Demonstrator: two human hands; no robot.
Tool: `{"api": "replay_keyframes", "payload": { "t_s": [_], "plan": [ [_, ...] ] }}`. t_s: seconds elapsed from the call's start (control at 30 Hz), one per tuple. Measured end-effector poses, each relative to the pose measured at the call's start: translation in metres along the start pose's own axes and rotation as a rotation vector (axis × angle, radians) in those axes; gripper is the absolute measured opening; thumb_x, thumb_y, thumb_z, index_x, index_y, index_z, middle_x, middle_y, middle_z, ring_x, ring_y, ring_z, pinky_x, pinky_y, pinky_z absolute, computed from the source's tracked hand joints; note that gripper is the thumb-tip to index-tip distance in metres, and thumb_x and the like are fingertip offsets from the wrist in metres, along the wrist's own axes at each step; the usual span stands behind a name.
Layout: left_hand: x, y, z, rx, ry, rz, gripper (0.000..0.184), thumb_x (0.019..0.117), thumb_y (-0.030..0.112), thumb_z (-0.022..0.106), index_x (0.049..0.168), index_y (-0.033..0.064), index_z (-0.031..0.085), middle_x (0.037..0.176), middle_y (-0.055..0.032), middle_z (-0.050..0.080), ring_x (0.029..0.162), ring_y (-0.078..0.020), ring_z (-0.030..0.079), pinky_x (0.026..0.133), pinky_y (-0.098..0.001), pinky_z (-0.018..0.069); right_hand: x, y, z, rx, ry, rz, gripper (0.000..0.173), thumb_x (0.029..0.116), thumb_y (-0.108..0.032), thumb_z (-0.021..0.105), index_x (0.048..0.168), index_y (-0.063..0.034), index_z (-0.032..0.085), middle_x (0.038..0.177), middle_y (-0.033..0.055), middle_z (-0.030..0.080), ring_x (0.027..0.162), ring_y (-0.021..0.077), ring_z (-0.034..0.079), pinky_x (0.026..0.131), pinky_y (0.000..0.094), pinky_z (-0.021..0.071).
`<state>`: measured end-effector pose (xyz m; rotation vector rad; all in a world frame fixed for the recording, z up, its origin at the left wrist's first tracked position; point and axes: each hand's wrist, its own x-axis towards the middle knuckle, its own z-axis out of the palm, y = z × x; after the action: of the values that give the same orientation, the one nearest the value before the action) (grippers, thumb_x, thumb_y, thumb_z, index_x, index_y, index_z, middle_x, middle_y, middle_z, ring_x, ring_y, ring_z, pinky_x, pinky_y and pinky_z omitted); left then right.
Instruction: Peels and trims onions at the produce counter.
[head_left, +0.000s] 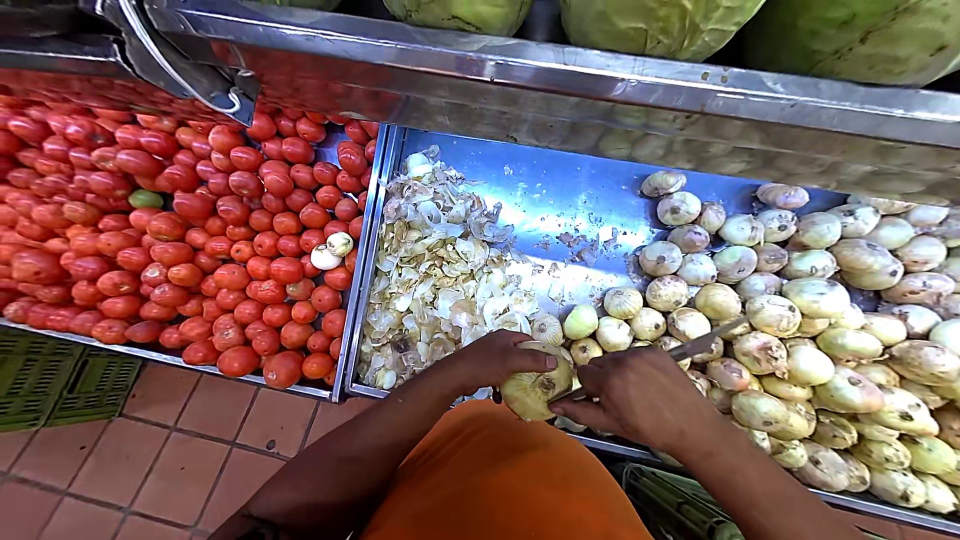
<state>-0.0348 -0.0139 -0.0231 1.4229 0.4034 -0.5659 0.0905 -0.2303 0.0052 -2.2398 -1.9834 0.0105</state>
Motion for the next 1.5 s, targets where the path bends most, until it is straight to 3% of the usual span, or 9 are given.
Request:
{"api": "replay_keyframes", "payload": {
  "t_s": [0.13, 0.27, 0.6, 0.73, 1.03, 1.23, 1.5],
  "plan": [
    [-0.005, 0.001, -0.002, 0.025, 0.017, -0.022, 0.043, 0.0991, 0.045, 0.063, 0.120, 0.0076, 0.065, 0.094, -0.0129, 0.071, 0.072, -0.0175, 0.068, 0.058, -0.0301, 0.0554, -0.002, -0.002, -0.008, -0.082, -0.069, 0.100, 0.077, 0.0866, -0.087, 0.041, 0.061, -0.0158, 0.056, 0.052, -0.0016, 0.047, 0.047, 0.0167, 0.055, 0.041, 0.0364, 0.0425],
    [-0.006, 0.002, -0.002, 0.055, 0.016, -0.036, 0.042, 0.0987, 0.045, 0.064, 0.120, 0.0083, 0.066, 0.094, -0.0129, 0.071, 0.071, -0.0174, 0.068, 0.058, -0.0300, 0.0549, 0.002, -0.008, -0.011, -0.106, -0.105, 0.116, 0.079, 0.0855, -0.088, 0.040, 0.061, -0.0156, 0.057, 0.052, -0.0008, 0.048, 0.047, 0.0179, 0.056, 0.041, 0.0372, 0.0436],
    [-0.011, 0.004, 0.005, 0.179, -0.032, -0.104, 0.048, 0.0949, 0.049, 0.067, 0.122, 0.0092, 0.067, 0.094, -0.0105, 0.071, 0.071, -0.0150, 0.066, 0.058, -0.0306, 0.0536, 0.006, -0.011, 0.010, 0.023, -0.097, -0.055, 0.074, 0.0913, -0.081, 0.043, 0.058, -0.0162, 0.054, 0.050, -0.0021, 0.046, 0.045, 0.0148, 0.053, 0.041, 0.0360, 0.0417],
    [-0.011, -0.004, 0.005, 0.118, -0.021, -0.097, 0.048, 0.0952, 0.047, 0.067, 0.124, 0.0087, 0.067, 0.099, -0.0116, 0.070, 0.078, -0.0169, 0.068, 0.064, -0.0336, 0.0565, 0.002, -0.006, 0.023, 0.042, 0.025, -0.107, 0.070, 0.0941, -0.076, 0.044, 0.056, -0.0173, 0.049, 0.048, -0.0036, 0.042, 0.042, 0.0129, 0.048, 0.039, 0.0331, 0.0369],
    [-0.007, -0.025, 0.004, -0.174, -0.006, -0.102, 0.048, 0.0959, 0.043, 0.067, 0.125, 0.0053, 0.065, 0.105, -0.0116, 0.071, 0.092, -0.0190, 0.070, 0.081, -0.0377, 0.0597, -0.006, -0.013, 0.040, -0.032, 0.259, -0.025, 0.068, 0.0961, -0.071, 0.047, 0.055, -0.0169, 0.043, 0.048, -0.0029, 0.038, 0.041, 0.0137, 0.045, 0.039, 0.0313, 0.0332],
    [-0.009, -0.023, 0.002, -0.153, 0.010, -0.110, 0.047, 0.0979, 0.045, 0.064, 0.126, 0.0068, 0.065, 0.104, -0.0119, 0.071, 0.089, -0.0186, 0.070, 0.076, -0.0361, 0.0596, -0.015, -0.019, 0.030, 0.060, 0.219, 0.103, 0.067, 0.0904, -0.076, 0.053, 0.057, -0.0179, 0.047, 0.050, -0.0042, 0.042, 0.043, 0.0117, 0.046, 0.040, 0.0310, 0.0356],
    [-0.008, -0.017, 0.003, -0.018, 0.039, -0.152, 0.049, 0.0967, 0.049, 0.066, 0.123, 0.0077, 0.065, 0.098, -0.0119, 0.070, 0.078, -0.0181, 0.069, 0.063, -0.0335, 0.0577, -0.007, -0.029, 0.024, -0.021, 0.054, 0.153, 0.075, 0.0844, -0.088, 0.045, 0.058, -0.0175, 0.051, 0.050, -0.0029, 0.043, 0.043, 0.0141, 0.050, 0.039, 0.0336, 0.0380]
  ]
}}
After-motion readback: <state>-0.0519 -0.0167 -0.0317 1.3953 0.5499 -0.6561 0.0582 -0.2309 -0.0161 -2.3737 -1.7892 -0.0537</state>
